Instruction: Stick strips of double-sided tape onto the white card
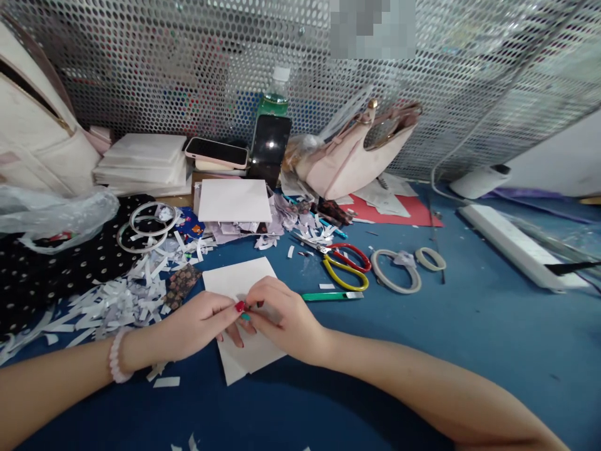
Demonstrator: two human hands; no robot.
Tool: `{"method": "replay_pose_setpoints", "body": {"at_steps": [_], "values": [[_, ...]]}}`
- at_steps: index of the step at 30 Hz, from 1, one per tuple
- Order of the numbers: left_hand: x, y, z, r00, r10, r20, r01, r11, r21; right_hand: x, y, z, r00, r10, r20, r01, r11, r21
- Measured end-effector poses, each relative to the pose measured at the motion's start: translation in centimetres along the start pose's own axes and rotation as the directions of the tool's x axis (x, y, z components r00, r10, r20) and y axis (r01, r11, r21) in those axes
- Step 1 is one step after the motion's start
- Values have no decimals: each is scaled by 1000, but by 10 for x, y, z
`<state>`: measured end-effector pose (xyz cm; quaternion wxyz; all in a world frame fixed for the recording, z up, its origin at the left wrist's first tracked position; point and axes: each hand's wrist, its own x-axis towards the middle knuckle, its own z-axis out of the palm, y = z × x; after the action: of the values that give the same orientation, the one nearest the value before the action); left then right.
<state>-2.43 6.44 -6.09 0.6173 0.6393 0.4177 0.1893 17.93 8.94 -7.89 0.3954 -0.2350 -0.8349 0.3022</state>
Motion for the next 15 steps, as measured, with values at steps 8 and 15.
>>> {"method": "replay_pose_setpoints", "body": {"at_steps": [8, 15], "values": [[-1, 3, -4, 997, 2, 83, 2, 999, -52, 3, -3, -3, 997, 83, 6, -82, 979, 185], [-4, 6, -5, 982, 104, 156, -100, 994, -35, 2, -6, -4, 979, 201, 17, -200, 952, 231]]}}
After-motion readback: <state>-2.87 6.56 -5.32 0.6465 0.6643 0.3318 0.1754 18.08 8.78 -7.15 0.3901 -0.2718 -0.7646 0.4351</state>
